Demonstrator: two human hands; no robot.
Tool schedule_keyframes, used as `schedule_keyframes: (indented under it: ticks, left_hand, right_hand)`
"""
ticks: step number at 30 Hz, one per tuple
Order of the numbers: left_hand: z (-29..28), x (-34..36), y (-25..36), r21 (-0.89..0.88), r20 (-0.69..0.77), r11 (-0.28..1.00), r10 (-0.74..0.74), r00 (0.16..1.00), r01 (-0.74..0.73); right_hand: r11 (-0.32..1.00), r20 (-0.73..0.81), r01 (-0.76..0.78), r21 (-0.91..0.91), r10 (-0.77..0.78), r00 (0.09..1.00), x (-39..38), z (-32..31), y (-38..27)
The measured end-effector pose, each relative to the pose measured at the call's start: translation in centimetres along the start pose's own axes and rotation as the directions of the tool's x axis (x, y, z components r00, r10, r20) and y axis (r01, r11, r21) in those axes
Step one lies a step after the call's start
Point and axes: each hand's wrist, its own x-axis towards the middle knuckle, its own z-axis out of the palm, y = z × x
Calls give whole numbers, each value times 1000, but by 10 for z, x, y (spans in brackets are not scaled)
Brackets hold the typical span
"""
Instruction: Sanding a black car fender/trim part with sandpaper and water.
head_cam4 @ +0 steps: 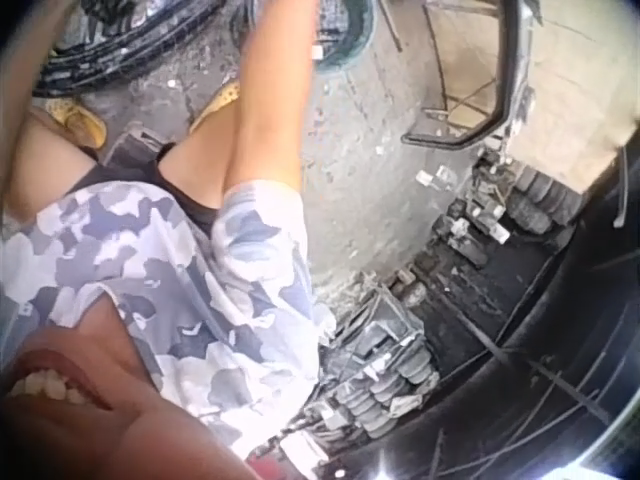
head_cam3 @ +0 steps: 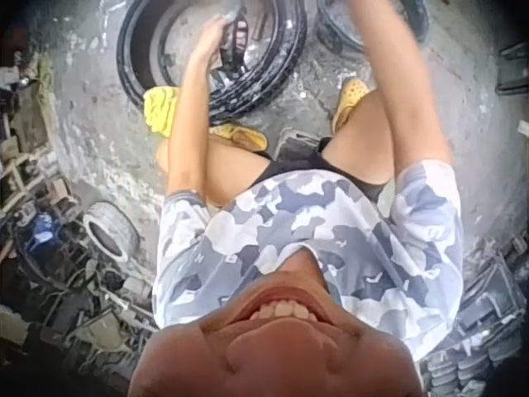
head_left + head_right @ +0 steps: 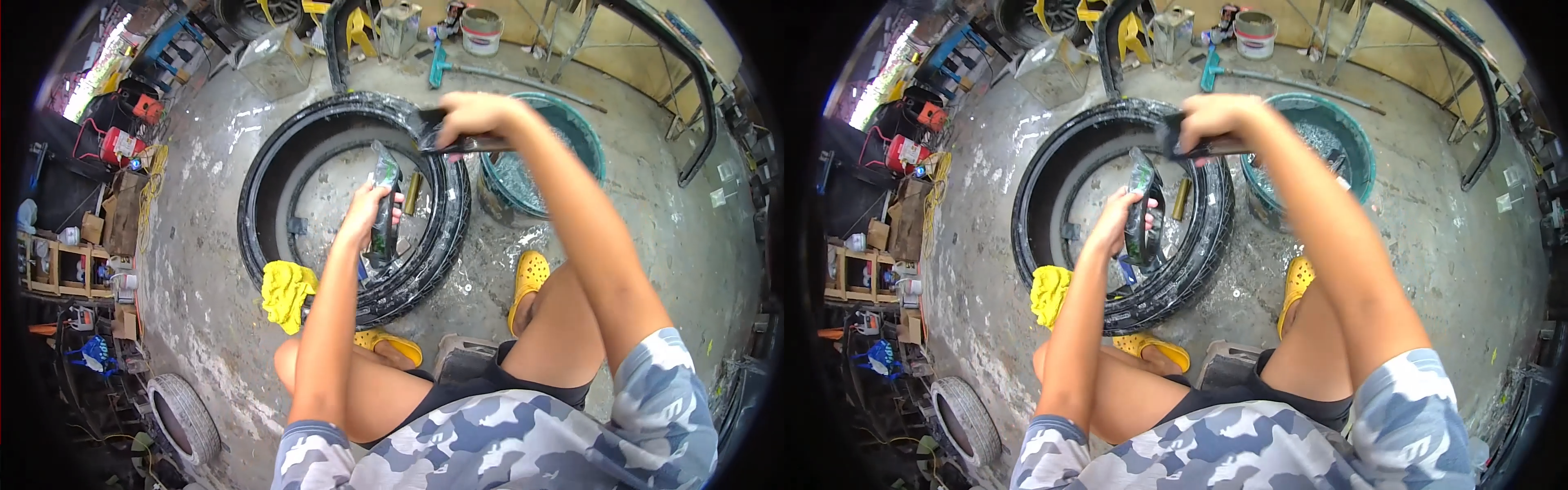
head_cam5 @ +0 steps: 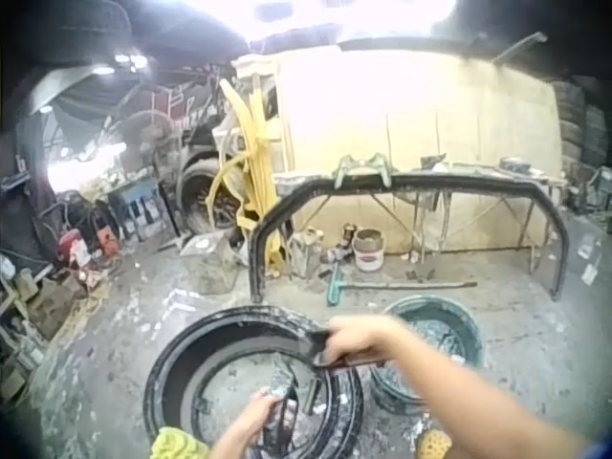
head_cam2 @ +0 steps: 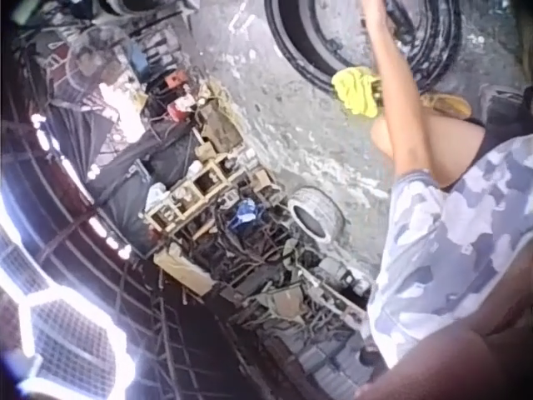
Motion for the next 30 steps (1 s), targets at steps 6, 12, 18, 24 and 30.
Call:
schedule_keyframes:
  ticks: [6, 12, 18, 24, 30]
  left_hand:
    - [15, 0, -21, -62, -164, 990, 118, 979, -130]
    - [17, -38, -3, -67, 87, 987, 154, 984, -148]
    - [20, -95, 25, 83, 145, 986, 134, 980, -147]
    - [52, -134, 29, -44, 170, 986, 163, 972, -158]
    - [98, -161, 49, 54, 274, 988, 126, 953, -146]
  right_hand:
    - [813, -210, 88, -575, -251, 945, 8, 106, -63]
    - [979, -730, 109, -174, -202, 653, 7, 70, 62]
    - [931, -742, -96, 353, 341, 578, -50, 9, 192]
    - [935, -583, -353, 30, 303, 753, -26, 50, 247]
    - [920, -306, -381, -91, 338, 890, 21, 68, 302]
